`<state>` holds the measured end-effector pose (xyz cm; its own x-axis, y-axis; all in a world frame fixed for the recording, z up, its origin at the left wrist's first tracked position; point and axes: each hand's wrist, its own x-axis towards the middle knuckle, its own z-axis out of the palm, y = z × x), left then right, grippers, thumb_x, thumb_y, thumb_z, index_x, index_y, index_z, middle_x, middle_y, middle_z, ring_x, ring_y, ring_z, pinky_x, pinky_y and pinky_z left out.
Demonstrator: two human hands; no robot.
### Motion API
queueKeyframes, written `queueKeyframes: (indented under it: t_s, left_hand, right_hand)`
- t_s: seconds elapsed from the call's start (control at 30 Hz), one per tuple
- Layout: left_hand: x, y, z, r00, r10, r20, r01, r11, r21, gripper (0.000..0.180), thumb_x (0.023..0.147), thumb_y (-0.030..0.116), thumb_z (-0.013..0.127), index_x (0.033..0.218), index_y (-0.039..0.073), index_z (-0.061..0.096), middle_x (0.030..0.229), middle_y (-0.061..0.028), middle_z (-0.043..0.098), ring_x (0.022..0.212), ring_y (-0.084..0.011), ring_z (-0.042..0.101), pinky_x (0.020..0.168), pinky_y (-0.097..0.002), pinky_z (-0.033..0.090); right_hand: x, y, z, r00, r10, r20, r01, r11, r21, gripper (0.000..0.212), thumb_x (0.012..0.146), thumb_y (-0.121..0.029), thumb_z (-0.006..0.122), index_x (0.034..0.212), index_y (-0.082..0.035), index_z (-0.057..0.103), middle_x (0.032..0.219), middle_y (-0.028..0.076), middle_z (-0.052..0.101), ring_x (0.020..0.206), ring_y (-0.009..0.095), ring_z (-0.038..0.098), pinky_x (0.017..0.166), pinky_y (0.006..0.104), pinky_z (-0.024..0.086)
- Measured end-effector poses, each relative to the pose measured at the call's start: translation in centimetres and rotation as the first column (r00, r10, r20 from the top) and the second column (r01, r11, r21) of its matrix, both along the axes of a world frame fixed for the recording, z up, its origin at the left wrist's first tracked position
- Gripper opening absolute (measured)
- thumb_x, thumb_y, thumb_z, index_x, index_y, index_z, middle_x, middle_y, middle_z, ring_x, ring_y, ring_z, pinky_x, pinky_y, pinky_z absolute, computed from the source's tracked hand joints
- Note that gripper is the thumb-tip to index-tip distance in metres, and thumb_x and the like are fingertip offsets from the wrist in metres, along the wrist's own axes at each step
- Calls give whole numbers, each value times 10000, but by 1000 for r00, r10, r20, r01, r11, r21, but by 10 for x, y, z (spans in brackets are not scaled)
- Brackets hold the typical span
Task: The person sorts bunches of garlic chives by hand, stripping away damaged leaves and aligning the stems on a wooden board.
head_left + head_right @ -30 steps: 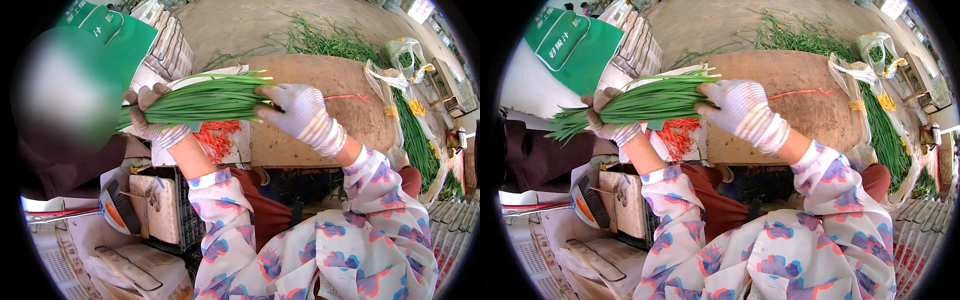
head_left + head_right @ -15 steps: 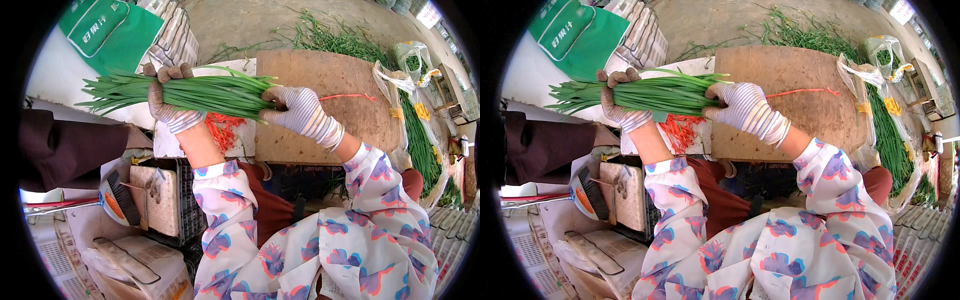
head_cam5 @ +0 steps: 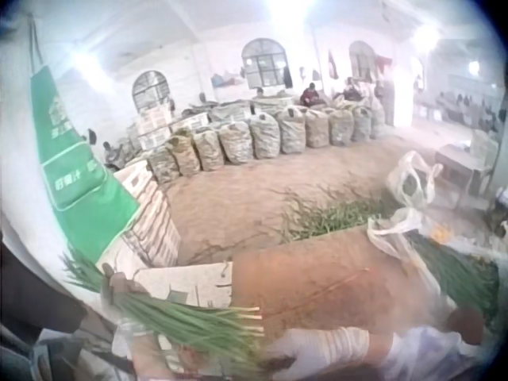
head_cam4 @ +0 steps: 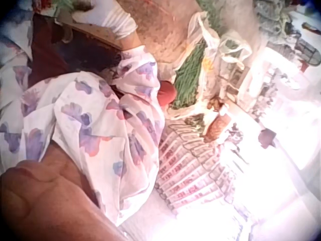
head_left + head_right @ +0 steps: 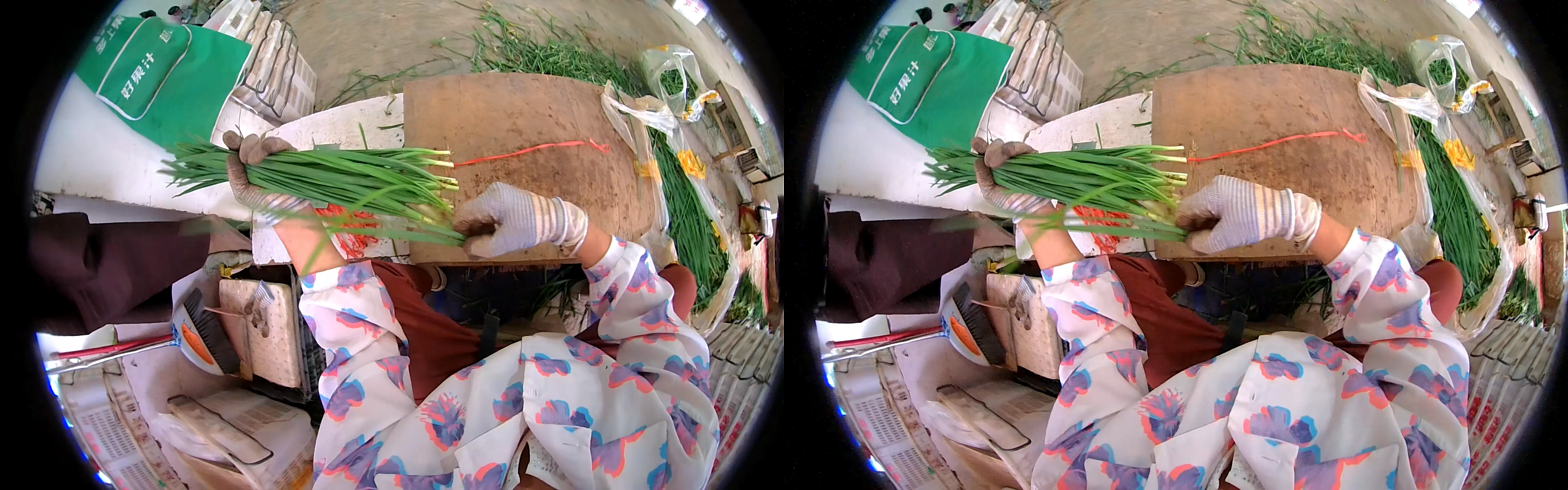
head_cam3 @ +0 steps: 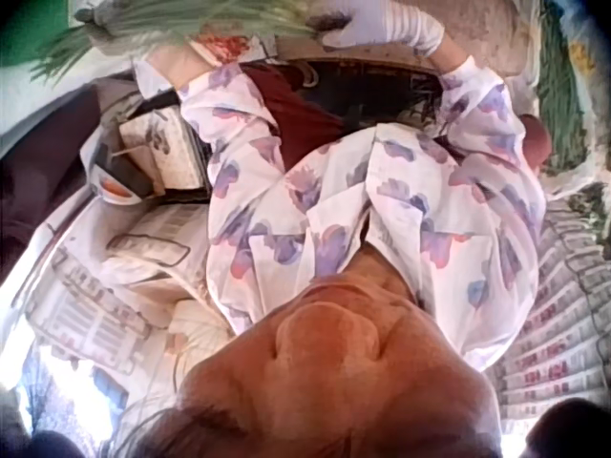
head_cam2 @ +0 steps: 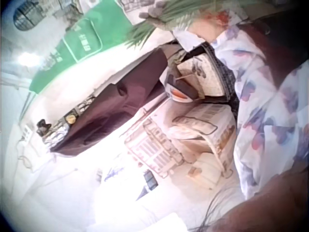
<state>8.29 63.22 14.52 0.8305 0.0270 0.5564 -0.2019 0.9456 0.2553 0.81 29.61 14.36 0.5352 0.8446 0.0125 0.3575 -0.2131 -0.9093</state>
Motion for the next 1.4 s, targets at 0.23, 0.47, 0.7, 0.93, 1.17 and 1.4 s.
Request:
queueKeyframes:
  t_s: [0.23,0.47,0.7,0.93,1.17,1.4]
  left_hand:
    - [-8,29,-3,994,4,-110,-31,968,-247,193,827,134,552,980,20,578,621,20,477,567,-86,500,660,-270,475]
    - [-2,-4,8,997,-74,-34,59,946,-320,210,790,72,562,991,20,592,580,51,491,479,-53,487,565,-215,454]
    - [-19,-11,21,990,-27,136,48,987,-153,212,785,86,521,965,13,609,558,47,507,466,-55,523,627,-211,493]
    - [-32,-14,24,972,-46,231,76,989,-124,250,788,68,599,1034,25,604,590,68,508,501,-42,523,670,-201,479]
    - [-27,-52,30,961,-267,73,273,957,-97,322,812,116,605,1128,70,571,733,89,462,687,-42,498,831,-302,409]
    - [2,-157,12,884,-1,-467,139,955,261,284,832,191,588,1082,63,551,732,-28,568,735,-176,579,895,-421,417]
  right_hand:
    - [5,-69,14,979,-17,203,31,997,-66,163,716,-119,657,843,-25,618,645,97,586,566,182,546,562,309,460]
    - [137,-231,9,65,-637,768,996,83,-15,292,830,-147,601,1087,-8,602,826,54,646,753,108,579,714,268,483]
    - [2,-35,-18,795,-499,-345,579,793,189,263,823,-96,633,1069,0,626,927,48,663,860,107,603,789,257,493]
    - [-56,23,-43,642,-712,-284,718,430,547,628,803,-287,631,1315,-17,388,1371,159,344,1286,267,316,1003,440,323]
    - [-59,18,-28,231,-659,715,551,695,463,643,752,-413,585,1239,-17,447,1225,189,470,1159,355,433,951,467,333]
    - [-72,-65,-54,686,-617,386,583,783,215,633,750,-220,661,1295,-27,402,1199,195,509,1084,353,503,913,397,422]
